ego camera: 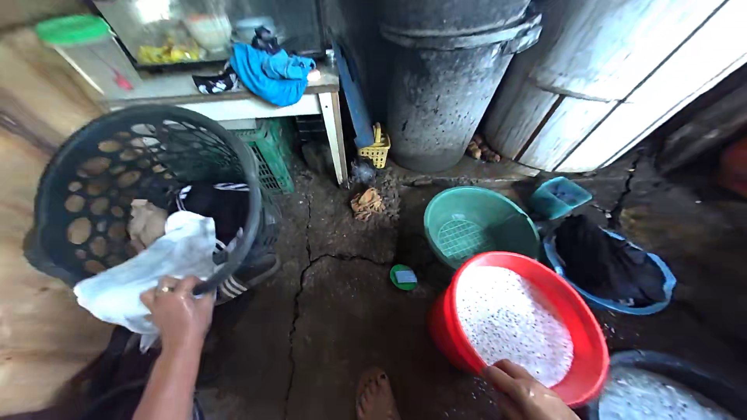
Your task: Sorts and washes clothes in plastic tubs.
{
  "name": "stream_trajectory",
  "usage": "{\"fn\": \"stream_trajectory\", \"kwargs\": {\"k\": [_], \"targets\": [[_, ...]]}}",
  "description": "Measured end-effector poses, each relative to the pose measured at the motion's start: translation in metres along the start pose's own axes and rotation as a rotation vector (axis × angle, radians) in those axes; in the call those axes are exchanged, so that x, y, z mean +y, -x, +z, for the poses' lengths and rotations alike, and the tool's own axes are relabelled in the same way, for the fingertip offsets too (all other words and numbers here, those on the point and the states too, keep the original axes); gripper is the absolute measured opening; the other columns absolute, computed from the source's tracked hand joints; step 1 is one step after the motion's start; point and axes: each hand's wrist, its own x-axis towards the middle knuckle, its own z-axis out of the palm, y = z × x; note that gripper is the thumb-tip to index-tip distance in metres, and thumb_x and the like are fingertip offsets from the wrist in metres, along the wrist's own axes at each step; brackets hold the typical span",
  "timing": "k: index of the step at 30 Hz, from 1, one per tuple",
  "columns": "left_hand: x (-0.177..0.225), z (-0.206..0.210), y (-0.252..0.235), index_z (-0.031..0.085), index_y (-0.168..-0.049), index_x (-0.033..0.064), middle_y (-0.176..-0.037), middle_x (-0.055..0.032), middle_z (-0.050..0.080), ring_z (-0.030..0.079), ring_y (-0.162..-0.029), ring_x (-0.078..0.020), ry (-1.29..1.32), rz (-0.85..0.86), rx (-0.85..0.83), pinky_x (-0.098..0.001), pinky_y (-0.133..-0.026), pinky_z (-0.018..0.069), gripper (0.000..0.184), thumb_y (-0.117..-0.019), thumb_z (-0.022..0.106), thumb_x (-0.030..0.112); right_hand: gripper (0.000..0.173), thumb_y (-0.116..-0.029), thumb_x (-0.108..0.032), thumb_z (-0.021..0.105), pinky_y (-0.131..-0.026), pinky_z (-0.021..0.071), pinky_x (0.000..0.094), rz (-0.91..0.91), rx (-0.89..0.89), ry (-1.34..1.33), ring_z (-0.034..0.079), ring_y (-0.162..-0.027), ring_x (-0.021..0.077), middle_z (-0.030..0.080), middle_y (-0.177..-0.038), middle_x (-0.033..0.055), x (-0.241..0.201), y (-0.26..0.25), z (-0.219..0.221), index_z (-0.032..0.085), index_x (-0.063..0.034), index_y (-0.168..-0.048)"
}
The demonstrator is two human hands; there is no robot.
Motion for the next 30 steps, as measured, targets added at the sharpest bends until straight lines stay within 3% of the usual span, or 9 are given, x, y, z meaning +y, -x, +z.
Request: {"fn": "stream_trajectory", "kwargs": {"k": [3,6,8,10,15,19,24,28,30], "targets": [[-0.002,0.011,0.051,0.073,-0.098,-0.0054,-0.112,-0.0360,0.063,0.050,-0.120,-0.0630,0.014,0.195,0.067,-0.0820,-0.089,0.0368,0.018,-0.0808,0.075,0.000,0.033,-0.0962,-0.008,0.064,-0.096,0.0504,0.0646,0.021,0.010,0.043,0.061,-0.117,0.0515,0.063,-0.126,0.0315,-0.002,0.003,0.006,0.068,-0.0026,-0.129],[0.009,0.011,0.081,0.073,-0.087,-0.0042,-0.101,-0.0317,0.066,0.057,-0.111,-0.0598,0.031,0.331,0.136,-0.0779,-0.085,0.0417,0.020,-0.0687,0.077,-0.008,0.037,-0.0951,-0.011,0.066,-0.100,0.0471,0.0665,0.035,-0.008,0.091,0.057,-0.122,0.0530,0.060,-0.131,0.0320,-0.002,0.007,0.009,0.068,-0.0050,-0.132],[0.030,0.006,0.089,0.071,-0.082,-0.0035,-0.094,-0.0293,0.065,0.060,-0.104,-0.0571,0.075,0.403,0.209,-0.0719,-0.081,0.0462,0.017,-0.0660,0.076,-0.006,0.036,-0.0947,-0.011,0.067,-0.102,0.0453,0.0667,0.036,-0.012,0.086,0.055,-0.125,0.0532,0.058,-0.135,0.0330,0.000,0.009,0.011,0.069,-0.0034,-0.130],[0.061,-0.002,0.096,0.072,-0.079,-0.0028,-0.088,-0.0267,0.065,0.061,-0.099,-0.0538,0.174,0.430,0.257,-0.0671,-0.083,0.0471,0.011,-0.0707,0.075,0.004,0.032,-0.0948,-0.012,0.067,-0.106,0.0441,0.0640,0.046,-0.018,0.059,0.054,-0.127,0.0510,0.057,-0.137,0.0319,0.001,0.011,0.012,0.071,-0.0021,-0.125],[0.108,-0.029,0.144,0.075,-0.079,0.0015,-0.089,-0.0217,0.068,0.063,-0.100,-0.0502,0.262,0.530,0.141,-0.0681,-0.084,0.0488,0.017,-0.0709,0.079,0.015,0.029,-0.0965,-0.011,0.065,-0.110,0.0440,0.0580,0.045,0.006,-0.054,0.055,-0.130,0.0450,0.057,-0.140,0.0283,0.003,0.026,0.004,0.071,-0.0016,-0.124],[0.075,-0.035,0.209,0.075,-0.076,0.0059,-0.086,-0.0163,0.069,0.066,-0.096,-0.0449,0.210,0.605,0.010,-0.0631,-0.077,0.0523,0.017,-0.0606,0.081,0.008,0.027,-0.0964,-0.009,0.065,-0.106,0.0485,0.0576,0.026,0.089,-0.099,0.062,-0.123,0.0412,0.063,-0.133,0.0254,0.005,0.043,-0.014,0.072,-0.0021,-0.122],[0.033,-0.066,0.229,0.078,-0.086,0.0045,-0.095,-0.0194,0.071,0.065,-0.105,-0.0458,0.229,0.621,-0.252,-0.0614,-0.086,0.0535,0.028,-0.0623,0.073,-0.010,0.026,-0.1013,-0.011,0.059,-0.101,0.0522,0.0553,-0.041,0.152,-0.116,0.069,-0.111,0.0379,0.070,-0.118,0.0236,-0.003,0.060,-0.042,0.070,0.0017,-0.122],[0.037,-0.107,0.224,0.078,-0.101,0.0019,-0.118,-0.0212,0.071,0.058,-0.126,-0.0473,0.197,0.561,-0.438,-0.0651,-0.104,0.0443,0.040,-0.0726,0.063,-0.022,0.024,-0.1008,-0.009,0.059,-0.094,0.0552,0.0552,-0.118,0.254,-0.116,0.072,-0.100,0.0360,0.073,-0.109,0.0222,-0.010,0.075,-0.053,0.071,0.0025,-0.118],[0.053,-0.132,0.225,0.077,-0.096,-0.0023,-0.108,-0.0226,0.073,0.066,-0.113,-0.0457,0.197,0.483,-0.350,-0.0621,-0.098,0.0503,0.034,-0.0783,0.057,-0.023,0.022,-0.0994,-0.008,0.060,-0.091,0.0567,0.0560,-0.171,0.284,-0.106,0.073,-0.095,0.0358,0.074,-0.104,0.0216,-0.007,0.082,-0.059,0.072,0.0029,-0.114]]}}
